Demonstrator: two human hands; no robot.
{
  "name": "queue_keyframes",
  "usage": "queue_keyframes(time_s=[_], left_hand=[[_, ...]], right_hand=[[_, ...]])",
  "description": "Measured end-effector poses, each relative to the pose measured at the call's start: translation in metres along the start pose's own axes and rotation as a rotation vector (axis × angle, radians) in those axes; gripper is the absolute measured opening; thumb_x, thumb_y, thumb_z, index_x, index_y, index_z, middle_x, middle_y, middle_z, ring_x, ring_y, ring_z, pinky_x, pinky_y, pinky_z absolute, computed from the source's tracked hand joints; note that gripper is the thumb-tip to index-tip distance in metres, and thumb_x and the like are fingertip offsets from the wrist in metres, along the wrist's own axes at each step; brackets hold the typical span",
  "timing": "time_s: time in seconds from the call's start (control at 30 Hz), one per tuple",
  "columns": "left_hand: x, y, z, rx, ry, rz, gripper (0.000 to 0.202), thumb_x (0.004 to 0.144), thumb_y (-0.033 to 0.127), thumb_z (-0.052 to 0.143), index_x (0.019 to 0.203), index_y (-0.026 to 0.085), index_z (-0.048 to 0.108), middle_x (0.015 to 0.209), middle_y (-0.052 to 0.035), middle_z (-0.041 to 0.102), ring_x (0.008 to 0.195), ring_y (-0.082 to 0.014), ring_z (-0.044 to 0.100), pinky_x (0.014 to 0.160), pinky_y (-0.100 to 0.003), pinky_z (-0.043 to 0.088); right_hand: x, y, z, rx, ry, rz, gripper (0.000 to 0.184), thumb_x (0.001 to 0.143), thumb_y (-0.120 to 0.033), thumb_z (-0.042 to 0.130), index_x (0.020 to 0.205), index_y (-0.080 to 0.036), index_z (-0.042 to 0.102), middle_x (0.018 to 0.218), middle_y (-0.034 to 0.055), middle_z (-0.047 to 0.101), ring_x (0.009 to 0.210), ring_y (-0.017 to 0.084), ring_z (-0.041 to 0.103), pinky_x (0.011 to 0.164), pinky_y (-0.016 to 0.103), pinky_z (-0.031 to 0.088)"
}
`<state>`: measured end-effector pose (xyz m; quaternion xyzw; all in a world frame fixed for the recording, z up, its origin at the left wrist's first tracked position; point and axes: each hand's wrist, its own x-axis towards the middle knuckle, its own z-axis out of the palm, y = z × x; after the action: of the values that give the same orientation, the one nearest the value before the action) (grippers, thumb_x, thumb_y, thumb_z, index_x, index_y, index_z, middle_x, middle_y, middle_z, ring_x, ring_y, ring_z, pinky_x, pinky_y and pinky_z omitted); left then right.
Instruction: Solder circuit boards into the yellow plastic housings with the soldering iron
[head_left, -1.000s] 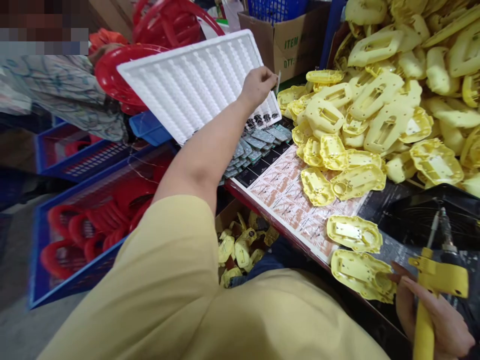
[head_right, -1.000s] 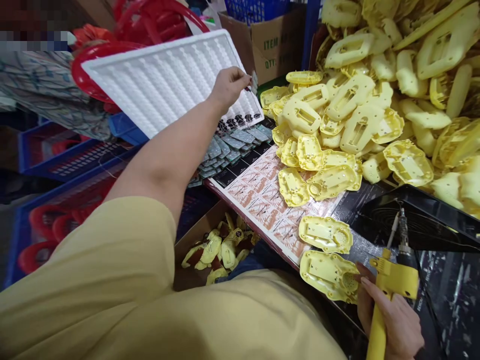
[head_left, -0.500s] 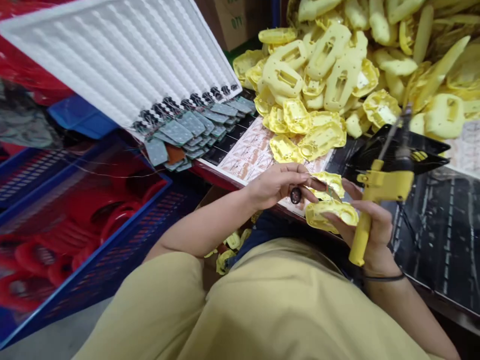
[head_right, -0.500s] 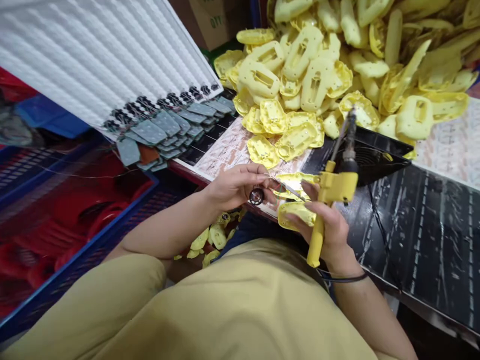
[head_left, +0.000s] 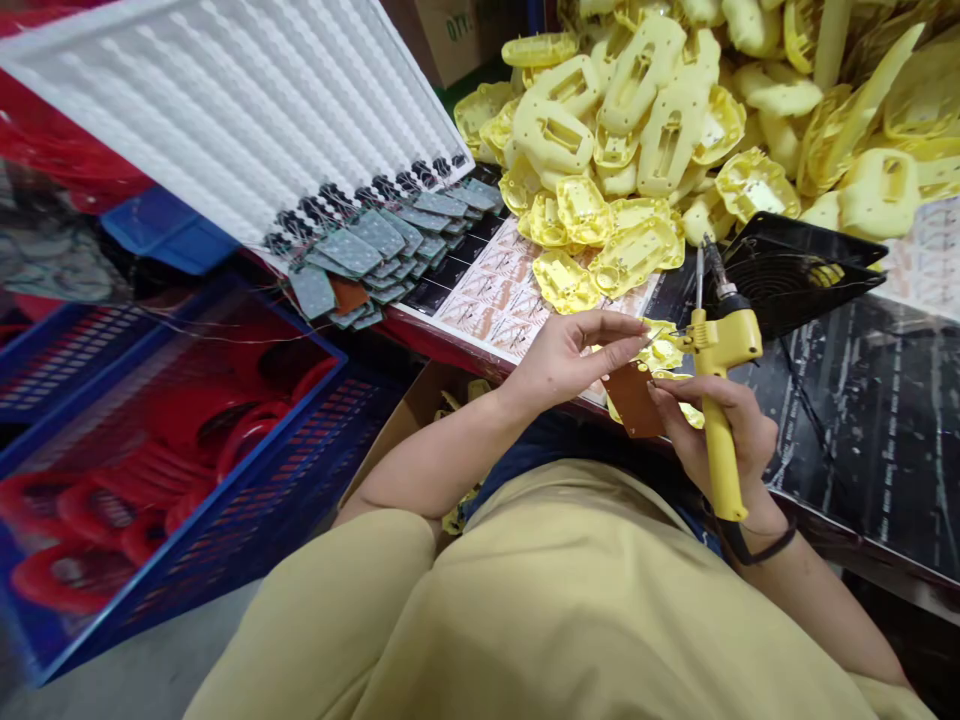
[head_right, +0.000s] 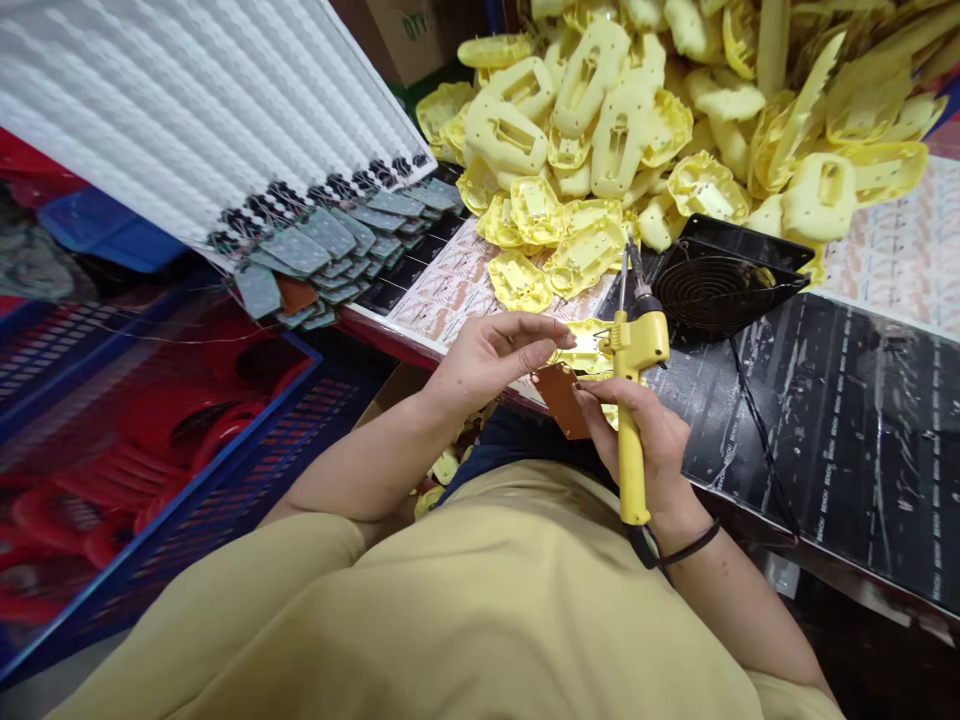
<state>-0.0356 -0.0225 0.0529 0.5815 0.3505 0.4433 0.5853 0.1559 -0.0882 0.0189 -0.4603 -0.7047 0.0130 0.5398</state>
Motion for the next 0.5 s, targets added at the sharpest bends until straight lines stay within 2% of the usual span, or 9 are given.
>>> queue_keyframes(time_s=[0.17,0.27,0.37,0.5], left_hand=[[0.001,-0.012,0.019,-0.01,0.11,0.024,0.027,0.075,0.052,0.089,0.079,0.026,0.082,0.091,-0.0032,0.082,0.093,-0.0211,0.076,0.093,-0.036,0.06],[0.003,-0.014,0.021,-0.077,0.07,0.02,0.031,0.072,0.053,0.092,0.077,0.025,0.08,0.086,-0.002,0.081,0.087,-0.019,0.076,0.089,-0.034,0.061],[0.012,-0.008,0.01,-0.146,0.004,-0.03,0.036,0.073,0.057,0.091,0.079,0.024,0.075,0.08,-0.0005,0.077,0.077,-0.0171,0.075,0.077,-0.032,0.061],[0.029,0.004,-0.013,0.068,-0.106,-0.128,0.025,0.081,0.044,0.087,0.081,0.022,0.074,0.07,-0.0001,0.071,0.065,-0.0166,0.071,0.064,-0.029,0.055]], right_hand=[[0.0,-0.003,0.003,-0.064,-0.021,-0.079,0.017,0.092,-0.023,0.077,0.104,-0.028,0.065,0.086,-0.0053,0.08,0.068,0.013,0.077,0.065,0.02,0.062],[-0.003,-0.004,0.002,-0.024,-0.007,-0.087,0.021,0.092,-0.019,0.077,0.106,-0.027,0.064,0.086,-0.0056,0.08,0.071,0.012,0.077,0.068,0.019,0.062],[-0.009,0.007,-0.01,-0.017,-0.08,-0.071,0.025,0.093,-0.024,0.077,0.114,-0.027,0.064,0.097,-0.0011,0.082,0.082,0.016,0.079,0.075,0.025,0.064],[-0.02,0.041,-0.04,-0.073,-0.321,-0.067,0.039,0.088,-0.039,0.082,0.12,-0.026,0.063,0.116,0.0072,0.079,0.103,0.023,0.078,0.093,0.038,0.063]])
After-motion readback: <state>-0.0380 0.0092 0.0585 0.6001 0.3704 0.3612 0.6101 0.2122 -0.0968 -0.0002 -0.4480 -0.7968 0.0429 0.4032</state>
